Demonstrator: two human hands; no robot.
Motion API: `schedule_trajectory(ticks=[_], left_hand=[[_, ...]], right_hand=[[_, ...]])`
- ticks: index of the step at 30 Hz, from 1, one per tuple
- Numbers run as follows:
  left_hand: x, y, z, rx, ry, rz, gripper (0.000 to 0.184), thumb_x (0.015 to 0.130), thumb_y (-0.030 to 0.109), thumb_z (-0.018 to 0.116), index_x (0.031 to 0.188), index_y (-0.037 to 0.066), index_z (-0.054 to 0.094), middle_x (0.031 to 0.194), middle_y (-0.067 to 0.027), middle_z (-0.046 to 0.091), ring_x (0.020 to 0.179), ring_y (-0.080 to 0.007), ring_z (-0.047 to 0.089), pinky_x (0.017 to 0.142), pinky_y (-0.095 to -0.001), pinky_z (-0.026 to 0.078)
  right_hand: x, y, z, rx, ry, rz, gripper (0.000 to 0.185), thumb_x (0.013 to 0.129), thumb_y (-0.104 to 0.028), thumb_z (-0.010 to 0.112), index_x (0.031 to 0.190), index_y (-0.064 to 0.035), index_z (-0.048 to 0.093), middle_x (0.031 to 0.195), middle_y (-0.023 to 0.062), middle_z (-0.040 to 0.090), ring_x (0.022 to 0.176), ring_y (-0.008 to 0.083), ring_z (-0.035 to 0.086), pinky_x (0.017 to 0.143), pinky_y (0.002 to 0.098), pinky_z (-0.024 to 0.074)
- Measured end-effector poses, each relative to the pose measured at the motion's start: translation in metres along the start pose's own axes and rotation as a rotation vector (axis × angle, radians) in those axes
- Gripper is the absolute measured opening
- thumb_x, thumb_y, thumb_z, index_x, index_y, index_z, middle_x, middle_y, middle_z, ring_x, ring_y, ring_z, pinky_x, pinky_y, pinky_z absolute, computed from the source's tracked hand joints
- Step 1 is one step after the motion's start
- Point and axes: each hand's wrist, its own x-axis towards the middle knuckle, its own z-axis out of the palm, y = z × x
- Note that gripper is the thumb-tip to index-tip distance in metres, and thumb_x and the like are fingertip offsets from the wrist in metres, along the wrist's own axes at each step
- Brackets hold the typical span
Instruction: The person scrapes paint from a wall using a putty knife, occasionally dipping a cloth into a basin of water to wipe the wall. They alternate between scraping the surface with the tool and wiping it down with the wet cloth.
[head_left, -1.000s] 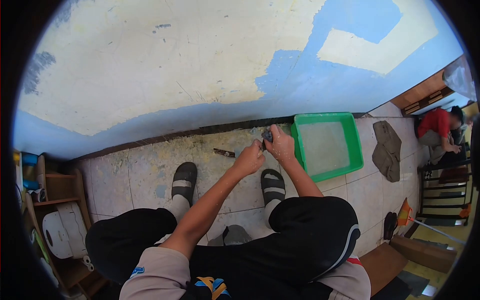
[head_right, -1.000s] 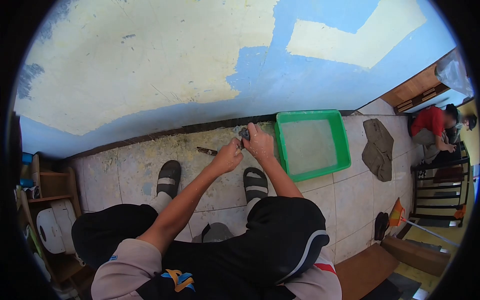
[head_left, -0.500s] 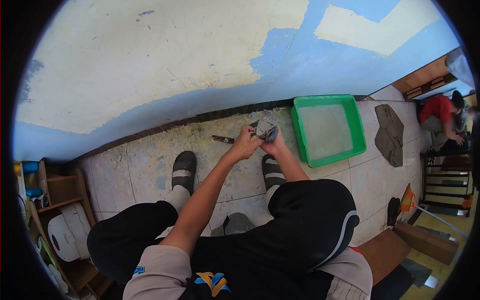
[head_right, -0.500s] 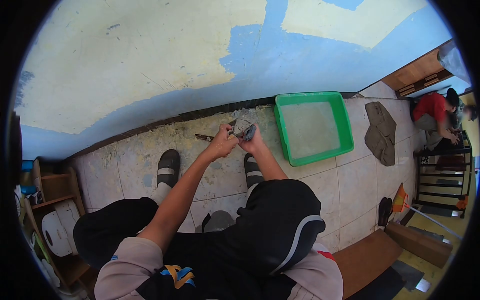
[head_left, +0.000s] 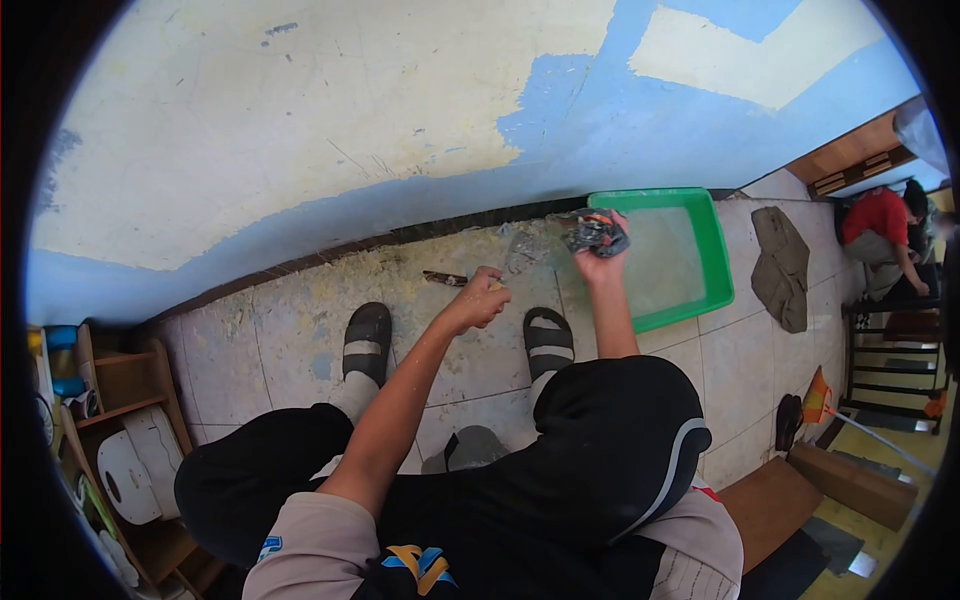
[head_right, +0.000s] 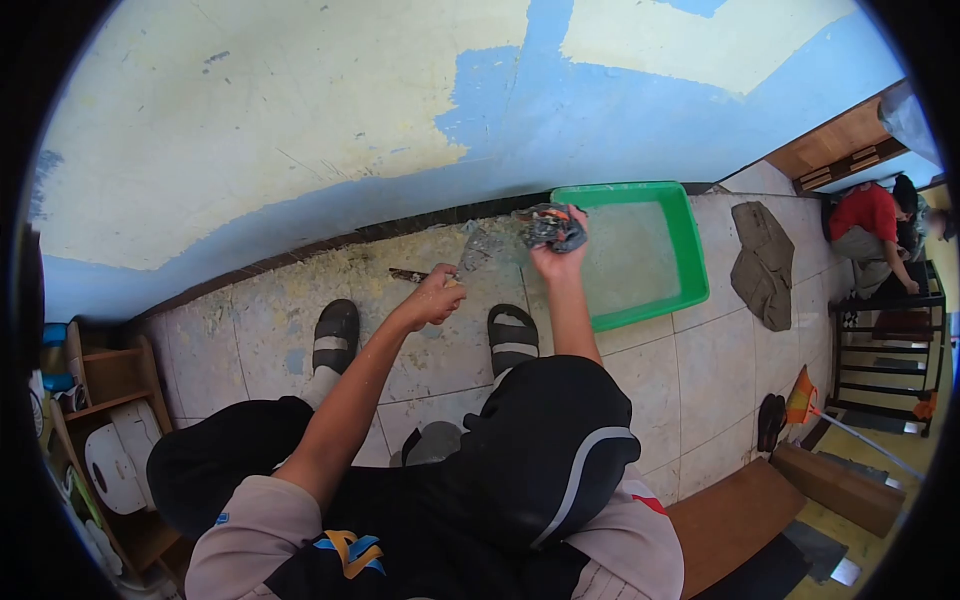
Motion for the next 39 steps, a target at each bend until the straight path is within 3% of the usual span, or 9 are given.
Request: schedule_trajectory(ticks=[10,12,16,19,22,26,30,34,39], left_hand=[[-0.011,0.005,-0.037,-0.035,0.076,0.049,0.051,0.089,0.017,0.062,0.133,0.009,0.037,0.065,0.0018,0.043,0.045,-0.0068,0.033,0.040,-0.0266,0.023],[-0.006,0.003,-0.040,-0.036,0.117,0.072,0.049,0.090,0.019,0.063,0.131,0.009,0.038,0.064,0.0028,0.041,0.045,-0.0066,0.032,0.040,-0.0265,0.023],[-0.012,0.015,-0.035,-0.107,0.178,0.090,0.048,0.090,0.019,0.063,0.130,0.008,0.039,0.063,0.0035,0.040,0.044,-0.0064,0.032,0.040,-0.0261,0.023],[-0.008,0.022,-0.029,-0.144,0.147,0.117,0.050,0.090,0.020,0.063,0.131,0.008,0.038,0.063,0.0040,0.039,0.044,-0.0060,0.032,0.040,-0.0258,0.023],[-0.010,0.027,-0.021,-0.137,0.162,0.186,0.056,0.090,0.021,0.065,0.134,0.004,0.036,0.063,0.0011,0.043,0.042,-0.0083,0.037,0.038,-0.0276,0.027],[-0.017,0.043,-0.001,-0.155,0.164,0.299,0.037,0.096,0.026,0.061,0.122,0.007,0.044,0.063,0.0017,0.044,0.042,-0.0071,0.038,0.037,-0.0268,0.026],[-0.011,0.047,0.011,-0.243,0.131,0.363,0.023,0.103,0.029,0.049,0.117,0.010,0.050,0.072,0.0010,0.046,0.054,-0.0081,0.044,0.046,-0.0253,0.034],[0.012,0.048,0.038,-0.164,0.191,0.584,0.023,0.106,0.027,0.042,0.117,0.011,0.053,0.087,-0.0010,0.054,0.076,-0.0093,0.053,0.066,-0.0253,0.044],[0.007,0.069,0.057,-0.293,0.147,0.545,0.027,0.106,0.026,0.043,0.122,0.009,0.058,0.109,-0.0017,0.061,0.105,-0.0121,0.052,0.093,-0.0285,0.040]], right_hand=[[-0.066,-0.111,-0.008,-0.320,0.001,0.156,0.025,0.092,-0.035,0.061,0.085,-0.0114,0.062,0.079,0.0048,0.067,0.066,0.0206,0.065,0.054,0.0323,0.0504],[-0.073,-0.103,-0.003,-0.422,0.376,-0.078,0.024,0.091,-0.035,0.062,0.080,-0.0145,0.058,0.075,0.0024,0.063,0.061,0.0173,0.061,0.046,0.0316,0.0419],[-0.056,-0.137,-0.066,-0.625,0.342,0.151,0.024,0.087,-0.036,0.066,0.087,-0.0136,0.056,0.077,0.0028,0.062,0.061,0.0171,0.060,0.046,0.0329,0.0405],[-0.047,-0.112,-0.086,-1.525,0.767,-0.044,0.054,0.076,-0.037,0.072,0.117,-0.0090,0.051,0.090,0.0108,0.067,0.074,0.0283,0.066,0.061,0.0419,0.0499],[-0.034,-0.116,-0.138,-2.075,0.651,-0.114,0.060,0.074,-0.033,0.074,0.123,-0.0062,0.051,0.093,0.0160,0.068,0.078,0.0287,0.067,0.063,0.0401,0.0532],[-0.053,-0.104,-0.132,-2.166,0.563,-0.365,0.047,0.074,-0.024,0.073,0.114,-0.0020,0.059,0.107,0.0230,0.067,0.099,0.0409,0.064,0.084,0.0441,0.0524],[-0.086,-0.053,-0.046,-2.094,0.375,-0.904,0.034,0.083,-0.020,0.069,0.112,-0.0033,0.063,0.101,0.0159,0.067,0.090,0.0319,0.065,0.079,0.0368,0.0531],[-0.100,0.001,0.021,-1.351,-0.090,0.037,0.028,0.102,-0.031,0.054,0.118,-0.0086,0.061,0.105,0.0053,0.062,0.089,0.0127,0.060,0.075,0.0271,0.0491],[-0.090,0.048,0.055,-1.105,-0.151,0.147,0.036,0.104,-0.040,0.047,0.125,-0.0109,0.055,0.108,0.0038,0.061,0.091,0.0132,0.059,0.076,0.0277,0.0490]])
